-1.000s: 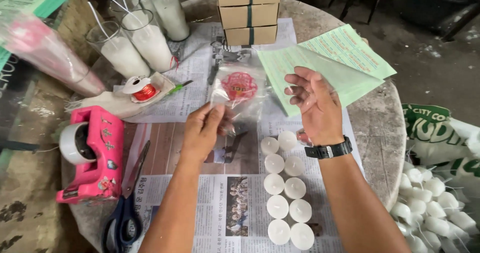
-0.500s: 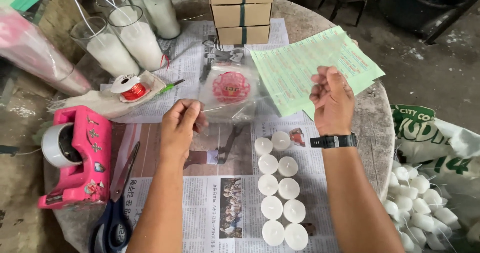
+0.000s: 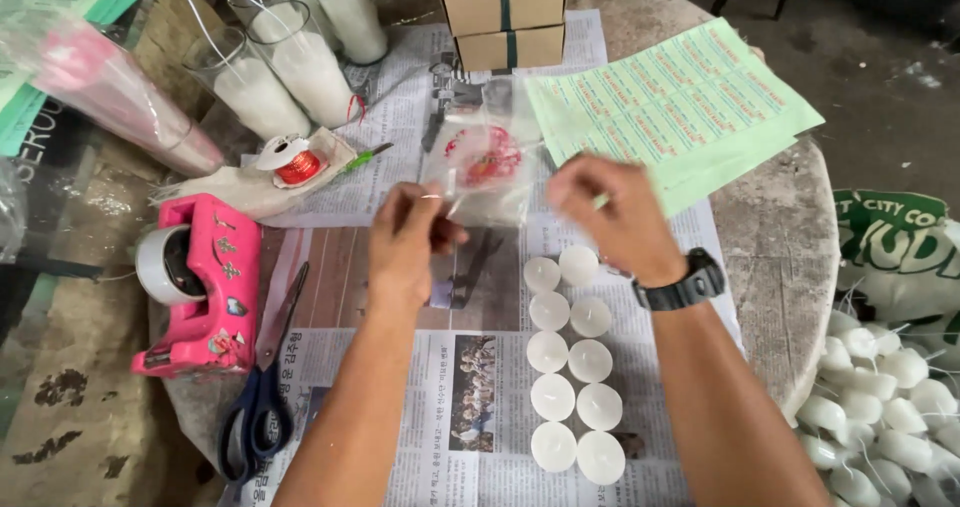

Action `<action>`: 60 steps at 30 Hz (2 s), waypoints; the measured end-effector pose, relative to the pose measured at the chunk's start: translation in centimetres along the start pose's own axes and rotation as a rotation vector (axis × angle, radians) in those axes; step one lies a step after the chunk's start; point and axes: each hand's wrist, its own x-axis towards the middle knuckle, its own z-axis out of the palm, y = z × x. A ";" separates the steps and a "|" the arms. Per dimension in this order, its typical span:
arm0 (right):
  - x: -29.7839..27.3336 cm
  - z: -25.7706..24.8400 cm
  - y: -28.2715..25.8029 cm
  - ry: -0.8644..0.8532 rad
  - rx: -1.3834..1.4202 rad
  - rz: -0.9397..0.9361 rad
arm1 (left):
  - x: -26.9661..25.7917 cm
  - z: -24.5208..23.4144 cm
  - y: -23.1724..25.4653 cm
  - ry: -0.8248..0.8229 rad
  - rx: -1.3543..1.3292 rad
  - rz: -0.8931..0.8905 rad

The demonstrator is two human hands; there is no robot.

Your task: Cutting individual tealight candles from a molded sheet using scissors and placing them into a plastic bag.

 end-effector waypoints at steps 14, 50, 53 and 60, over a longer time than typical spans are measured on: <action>0.7 0.2 -1.7 -0.240 -0.037 0.006 | -1.2 1.2 -0.7 -0.706 0.324 0.312; -4.8 6.9 -5.2 -1.083 -0.326 -0.133 | -13.8 -9.1 2.5 -0.287 0.857 0.383; -4.8 6.8 -5.2 -1.092 -0.354 -0.170 | -14.3 -9.2 2.6 -0.162 0.714 0.481; -4.8 7.4 -5.1 -1.161 -0.505 -0.143 | -14.7 -9.0 2.3 -0.183 0.650 0.595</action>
